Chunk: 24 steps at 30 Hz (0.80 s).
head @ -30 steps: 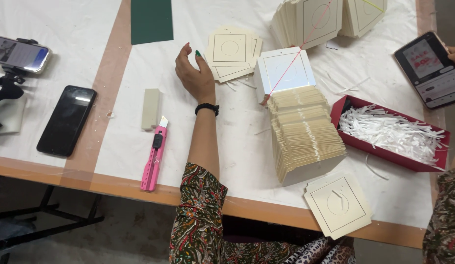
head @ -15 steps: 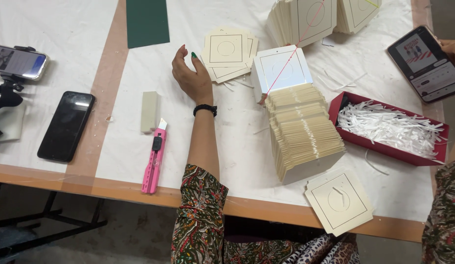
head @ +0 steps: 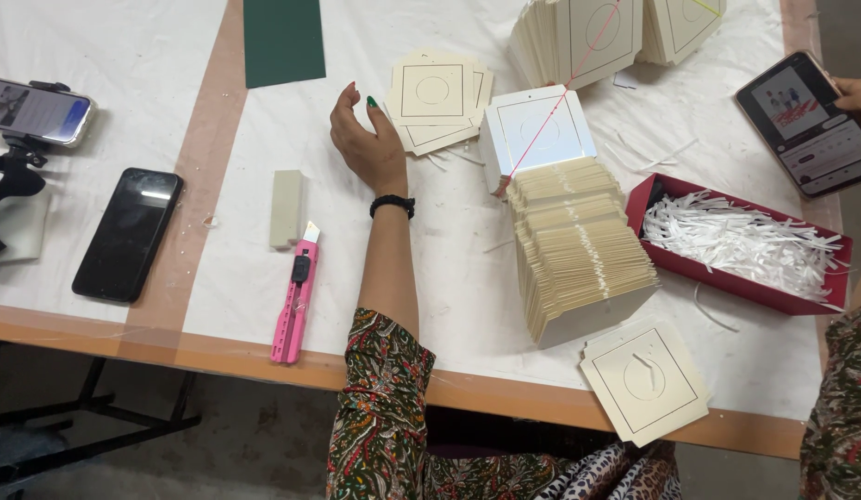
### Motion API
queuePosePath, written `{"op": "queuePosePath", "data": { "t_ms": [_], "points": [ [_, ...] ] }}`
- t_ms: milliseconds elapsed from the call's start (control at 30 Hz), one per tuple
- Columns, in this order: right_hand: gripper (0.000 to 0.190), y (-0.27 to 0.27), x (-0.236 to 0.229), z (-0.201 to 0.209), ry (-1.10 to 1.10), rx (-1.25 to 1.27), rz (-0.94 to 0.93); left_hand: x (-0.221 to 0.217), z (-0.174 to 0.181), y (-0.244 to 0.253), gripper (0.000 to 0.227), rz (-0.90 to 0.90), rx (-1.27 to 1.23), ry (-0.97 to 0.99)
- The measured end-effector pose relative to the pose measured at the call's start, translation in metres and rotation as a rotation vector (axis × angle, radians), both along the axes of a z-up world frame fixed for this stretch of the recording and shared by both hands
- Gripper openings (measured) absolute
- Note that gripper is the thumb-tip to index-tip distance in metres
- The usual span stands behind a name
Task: The recorder is folding and checking small cardboard or cardstock cutout panels, possibly for packaging or card display.
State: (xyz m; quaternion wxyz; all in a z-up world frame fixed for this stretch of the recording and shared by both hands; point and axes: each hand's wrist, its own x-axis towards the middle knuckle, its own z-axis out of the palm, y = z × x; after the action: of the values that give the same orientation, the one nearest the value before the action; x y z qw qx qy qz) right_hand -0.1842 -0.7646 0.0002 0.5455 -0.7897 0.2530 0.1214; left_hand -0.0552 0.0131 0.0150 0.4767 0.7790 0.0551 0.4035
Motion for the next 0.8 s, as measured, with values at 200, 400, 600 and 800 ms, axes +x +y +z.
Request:
{"op": "queuePosePath", "data": {
  "t_ms": [200, 400, 600, 800],
  "points": [
    [0.044, 0.085, 0.000, 0.022, -0.243, -0.216, 0.110, 0.003, -0.003, 0.000, 0.033, 0.016, 0.013, 0.010],
    [0.038, 0.077, 0.009, 0.012, -0.244, -0.366, 0.086, 0.001, 0.000, 0.000, 0.034, 0.005, 0.003, 0.004],
    [0.033, 0.065, 0.009, 0.001, -0.216, -0.183, -0.057, 0.000, 0.001, 0.000, 0.035, 0.002, -0.011, 0.036],
    [0.034, 0.118, -0.014, 0.018, -0.367, -0.296, -0.095, 0.000, -0.001, 0.000, 0.033, 0.001, -0.001, 0.016]
  ]
}}
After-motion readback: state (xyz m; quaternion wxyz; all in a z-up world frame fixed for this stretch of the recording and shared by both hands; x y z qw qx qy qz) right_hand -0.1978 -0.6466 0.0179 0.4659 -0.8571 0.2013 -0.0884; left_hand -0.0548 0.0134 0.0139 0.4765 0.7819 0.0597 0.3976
